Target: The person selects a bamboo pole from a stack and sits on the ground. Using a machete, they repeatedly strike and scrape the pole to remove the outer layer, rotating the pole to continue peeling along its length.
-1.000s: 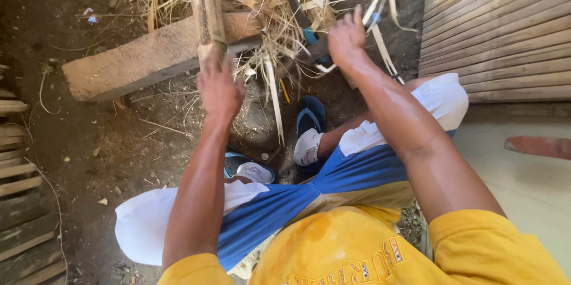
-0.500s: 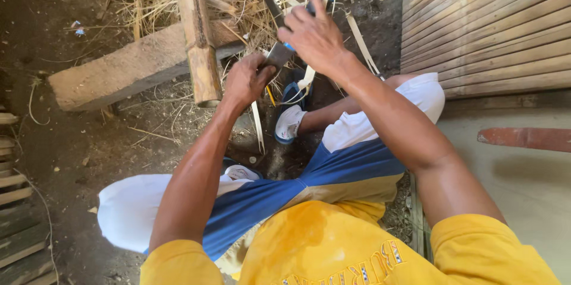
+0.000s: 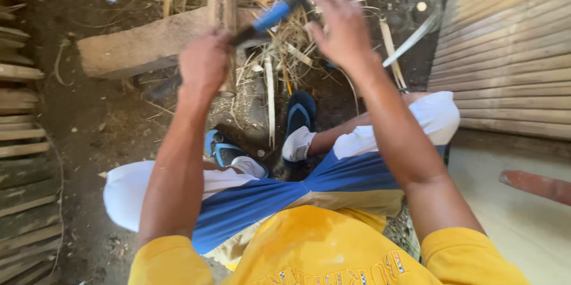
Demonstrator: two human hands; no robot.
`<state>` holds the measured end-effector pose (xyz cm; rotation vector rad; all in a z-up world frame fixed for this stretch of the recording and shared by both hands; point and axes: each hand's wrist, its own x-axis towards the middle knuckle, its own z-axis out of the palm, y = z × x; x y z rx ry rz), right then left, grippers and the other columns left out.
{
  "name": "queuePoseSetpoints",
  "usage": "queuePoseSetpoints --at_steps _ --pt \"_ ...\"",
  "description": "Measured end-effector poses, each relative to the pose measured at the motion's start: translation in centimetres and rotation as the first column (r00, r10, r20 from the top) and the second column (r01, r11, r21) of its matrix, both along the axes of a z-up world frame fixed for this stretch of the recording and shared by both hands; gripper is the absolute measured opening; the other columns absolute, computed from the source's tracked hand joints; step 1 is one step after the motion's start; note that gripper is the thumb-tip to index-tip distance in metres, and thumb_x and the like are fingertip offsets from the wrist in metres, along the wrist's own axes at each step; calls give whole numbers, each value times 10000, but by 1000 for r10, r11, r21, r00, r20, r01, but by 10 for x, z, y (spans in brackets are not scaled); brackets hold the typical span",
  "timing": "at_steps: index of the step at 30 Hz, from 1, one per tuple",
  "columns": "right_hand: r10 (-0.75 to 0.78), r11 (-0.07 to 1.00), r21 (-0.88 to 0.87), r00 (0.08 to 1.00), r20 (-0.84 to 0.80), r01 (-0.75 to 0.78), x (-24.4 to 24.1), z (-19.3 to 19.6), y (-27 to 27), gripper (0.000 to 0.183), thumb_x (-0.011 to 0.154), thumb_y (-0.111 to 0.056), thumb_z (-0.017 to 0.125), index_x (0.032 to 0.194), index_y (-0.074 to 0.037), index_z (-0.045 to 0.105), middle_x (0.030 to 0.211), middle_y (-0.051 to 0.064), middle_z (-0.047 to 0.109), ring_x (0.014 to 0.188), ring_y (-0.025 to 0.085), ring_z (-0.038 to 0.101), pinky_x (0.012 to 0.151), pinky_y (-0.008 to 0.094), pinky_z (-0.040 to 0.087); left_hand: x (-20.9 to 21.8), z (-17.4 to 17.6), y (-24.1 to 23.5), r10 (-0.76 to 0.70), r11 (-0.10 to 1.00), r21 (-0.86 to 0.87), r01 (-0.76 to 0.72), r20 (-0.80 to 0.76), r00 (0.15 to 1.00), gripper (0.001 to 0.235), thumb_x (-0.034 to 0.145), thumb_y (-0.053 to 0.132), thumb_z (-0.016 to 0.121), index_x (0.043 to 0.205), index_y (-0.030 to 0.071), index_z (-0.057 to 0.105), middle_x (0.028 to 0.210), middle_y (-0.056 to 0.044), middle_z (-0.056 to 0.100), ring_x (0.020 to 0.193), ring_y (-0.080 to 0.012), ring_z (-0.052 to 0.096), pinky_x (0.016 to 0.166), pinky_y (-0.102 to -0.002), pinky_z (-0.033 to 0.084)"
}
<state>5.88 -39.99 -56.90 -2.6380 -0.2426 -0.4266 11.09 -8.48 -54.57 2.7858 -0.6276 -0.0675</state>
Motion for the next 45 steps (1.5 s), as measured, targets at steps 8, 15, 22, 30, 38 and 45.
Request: queuePoseSetpoints --at_steps 8,15,22,30,38,45 --pt "74 997 33 897 -435 -67 -11 -17 101 452 923 -274 786 1265 -76 567 1037 188 734 982 406 697 843 539 523 -24 -28 14 -143 987 12 162 537 831 86 1027 216 642 1095 201 693 1098 6 675 1152 -208 642 1170 -556 340" --pt "50 943 322 922 -383 83 -7 -67 109 455 791 -284 842 1034 -18 565 819 206 686 825 426 705 732 520 550 -39 -123 54 427 580 -585 -567 -375 823 557 997 356 778 1335 5 509 1271 -195 573 1194 -319 595 1044 -492 518" --pt "-18 999 -53 951 -308 2 -6 -58 99 291 874 -224 688 1054 -25 573 944 237 691 870 477 676 772 580 527 -35 -114 48 8 410 -519 -750 -820 572 870 761 338 819 1430 -18 393 1253 -199 644 1025 -310 722 801 -412 655" --pt "-3 978 -190 913 -409 -82 7 -56 144 353 917 -224 635 1153 6 507 1039 272 667 892 474 696 797 580 548 -109 -121 93 -8 699 -642 -313 -446 895 1155 631 249 928 1519 -59 257 1326 -258 600 1174 -363 620 996 -426 482" --pt "55 976 -160 881 -469 -147 -16 -60 153 341 1002 -311 609 1125 -10 507 942 237 707 825 443 721 685 565 573 -101 -205 87 220 734 -558 -387 -344 913 683 844 5 636 1518 33 531 1247 -283 708 1165 -386 683 1000 -463 536" --pt "239 911 -180 832 -501 -371 -16 -63 156 185 987 -223 597 1073 -64 558 846 183 722 740 384 741 601 533 579 -100 -242 89 208 610 -554 -566 -578 789 397 829 -88 677 1218 -37 619 1098 -233 749 971 -317 758 797 -418 633"
